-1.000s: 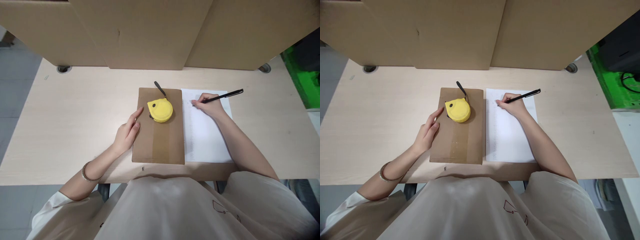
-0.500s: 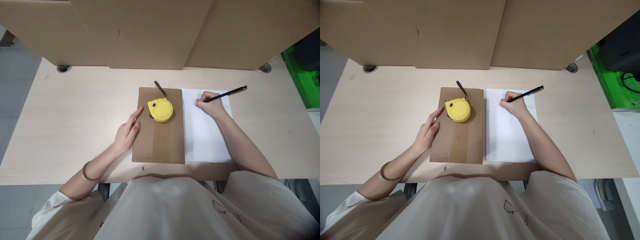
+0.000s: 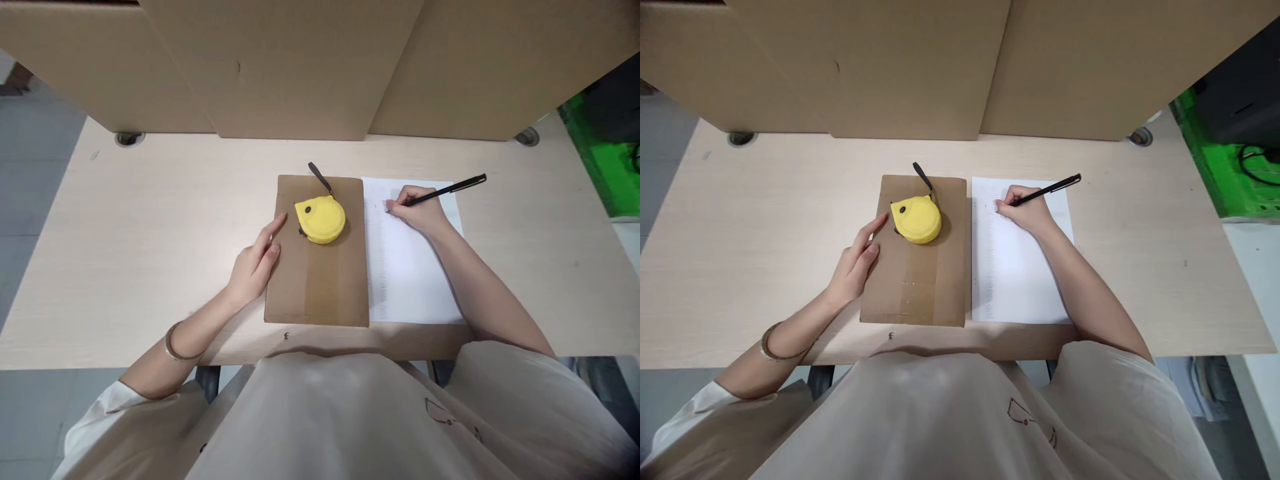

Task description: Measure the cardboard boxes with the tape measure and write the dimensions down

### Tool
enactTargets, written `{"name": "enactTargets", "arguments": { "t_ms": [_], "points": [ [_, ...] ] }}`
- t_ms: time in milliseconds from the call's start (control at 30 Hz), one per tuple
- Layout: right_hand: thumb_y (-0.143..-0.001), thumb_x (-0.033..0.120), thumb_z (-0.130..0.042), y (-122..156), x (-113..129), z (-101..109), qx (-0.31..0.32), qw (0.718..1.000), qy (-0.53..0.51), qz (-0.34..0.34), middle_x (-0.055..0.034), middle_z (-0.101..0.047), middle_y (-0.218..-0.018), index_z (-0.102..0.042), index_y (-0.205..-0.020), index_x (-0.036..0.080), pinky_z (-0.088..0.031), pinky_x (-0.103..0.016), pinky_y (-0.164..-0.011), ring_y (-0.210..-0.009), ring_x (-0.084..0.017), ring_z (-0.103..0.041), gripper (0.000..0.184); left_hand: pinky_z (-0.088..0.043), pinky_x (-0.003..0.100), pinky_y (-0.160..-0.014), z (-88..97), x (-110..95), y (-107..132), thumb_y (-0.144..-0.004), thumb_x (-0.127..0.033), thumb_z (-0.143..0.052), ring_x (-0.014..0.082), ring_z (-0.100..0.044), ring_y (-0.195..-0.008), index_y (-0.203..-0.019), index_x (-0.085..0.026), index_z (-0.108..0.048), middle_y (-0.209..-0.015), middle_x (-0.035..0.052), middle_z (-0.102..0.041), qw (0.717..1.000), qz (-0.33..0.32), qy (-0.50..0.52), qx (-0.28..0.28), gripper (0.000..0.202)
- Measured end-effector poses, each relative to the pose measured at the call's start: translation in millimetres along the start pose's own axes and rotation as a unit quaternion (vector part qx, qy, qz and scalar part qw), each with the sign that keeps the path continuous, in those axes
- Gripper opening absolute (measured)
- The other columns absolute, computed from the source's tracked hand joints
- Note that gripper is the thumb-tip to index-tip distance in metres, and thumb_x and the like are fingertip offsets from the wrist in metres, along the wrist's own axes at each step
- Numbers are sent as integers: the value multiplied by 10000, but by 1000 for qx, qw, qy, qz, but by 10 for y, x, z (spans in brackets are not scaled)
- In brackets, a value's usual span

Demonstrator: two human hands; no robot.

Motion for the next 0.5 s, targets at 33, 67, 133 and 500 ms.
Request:
{"name": "enactTargets", "arguments": {
  "t_ms": [33, 67, 133, 500],
  "points": [
    [-669, 264, -784, -5, 3, -2, -5, 1000, 7, -1, 18, -510, -533, -473, -535, 212, -310, -256, -528, -535, -104, -406, 342, -400, 275, -567, 0, 1, 0, -1114, -498, -363, 136, -470, -534, -1651, -253, -429, -614, -74, -411, 1000, 2, 1, 1, 594],
    [-661, 244, -761, -11, 7, -3, -9, 1000, 13, -2, 24, -491, -530, -465, -533, 213, -294, -254, -528, -535, -100, -387, 324, -398, 274, -570, 1, 2, 0, -1115, -495, -363, 136, -471, -535, -1651, -257, -427, -614, -74, -411, 1000, 2, 1, 2, 590],
    [-653, 206, -719, -23, 18, 6, -15, 1000, 21, -8, 31, -464, -529, -446, -537, 218, -285, -256, -533, -532, -99, -368, 297, -400, 275, -577, 3, 0, 1, -1114, -492, -366, 138, -475, -538, -1650, -256, -427, -613, -74, -406, 1000, 0, -1, 0, 589],
    [-1001, 411, -529, 7, 267, 195, 128, 853, 477, -169, -148, -621, -686, -582, -636, 189, -476, -433, -739, -789, -344, -675, 430, -415, 282, -598, -2, 5, -27, -1097, -479, -379, 155, -517, -575, -1644, -245, -450, -626, -59, -466, 1000, -1, 2, -4, 599]
  ]
}}
Point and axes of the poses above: each hand's wrist, its own y-axis away from the middle knuckle, its own z-axis out of the back of the hand, x = y × z, the point moved 4 cm from there along -y, towards the middle knuckle
